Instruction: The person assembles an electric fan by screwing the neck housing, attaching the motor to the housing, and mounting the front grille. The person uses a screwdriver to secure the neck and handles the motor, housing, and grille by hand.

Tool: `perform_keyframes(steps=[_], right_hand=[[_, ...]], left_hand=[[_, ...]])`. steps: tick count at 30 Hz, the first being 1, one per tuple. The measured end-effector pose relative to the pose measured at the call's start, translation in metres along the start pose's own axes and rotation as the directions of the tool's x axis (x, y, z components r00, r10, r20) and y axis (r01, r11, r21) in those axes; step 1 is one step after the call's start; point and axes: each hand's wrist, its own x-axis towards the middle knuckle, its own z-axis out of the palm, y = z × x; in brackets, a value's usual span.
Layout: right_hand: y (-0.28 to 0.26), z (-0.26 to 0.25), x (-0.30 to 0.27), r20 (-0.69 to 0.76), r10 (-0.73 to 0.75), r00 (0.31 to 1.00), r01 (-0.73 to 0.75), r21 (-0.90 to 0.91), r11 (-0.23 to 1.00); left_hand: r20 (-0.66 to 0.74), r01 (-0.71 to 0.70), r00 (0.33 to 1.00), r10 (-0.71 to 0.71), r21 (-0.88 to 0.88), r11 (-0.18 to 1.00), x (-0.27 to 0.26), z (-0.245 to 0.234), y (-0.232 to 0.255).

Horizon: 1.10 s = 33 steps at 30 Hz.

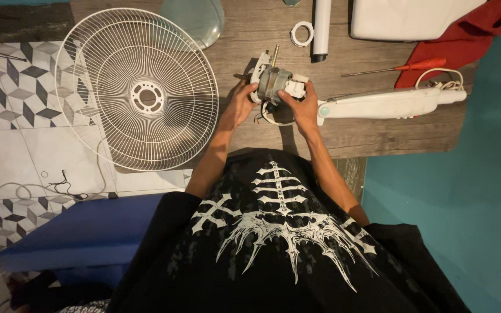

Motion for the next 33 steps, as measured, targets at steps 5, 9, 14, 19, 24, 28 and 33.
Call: perform_keyframes(steps=[5,9,14,19,24,28,33], right_hand=[[-0.023,0.007,-0.01,-0.073,-0.283,0.956,0.239,-0.361,0.901],[-0.042,0.02,-0.024,-0.059,-0.429,0.901,0.349,-0.488,0.8],[-0.065,0.034,-0.036,-0.027,-0.445,0.895,0.369,-0.512,0.775],[-0.067,0.029,-0.038,0.029,-0.367,0.93,0.341,-0.443,0.829],[-0.044,0.007,-0.036,0.077,-0.124,0.989,0.136,-0.162,0.977],[-0.018,-0.005,-0.036,0.118,-0.083,0.99,0.097,-0.112,0.989],[0.002,-0.012,-0.031,0.141,0.025,0.99,-0.019,-0.041,0.999]], left_hand=[[0.07,0.038,0.997,-0.024,-0.208,0.977,0.005,0.013,-0.003],[-0.038,0.022,0.999,-0.035,-0.301,0.953,0.0,0.028,-0.006],[0.006,0.006,1.0,-0.004,-0.351,0.936,-0.005,0.037,0.0],[-0.008,0.023,1.0,-0.027,-0.315,0.949,-0.008,0.036,0.008],[-0.043,0.013,0.999,-0.015,-0.038,0.999,-0.016,0.033,0.026],[-0.392,0.093,0.92,-0.007,0.202,0.975,-0.017,0.042,0.032],[-0.236,-0.113,0.958,0.161,0.206,0.972,-0.018,0.051,0.03]])
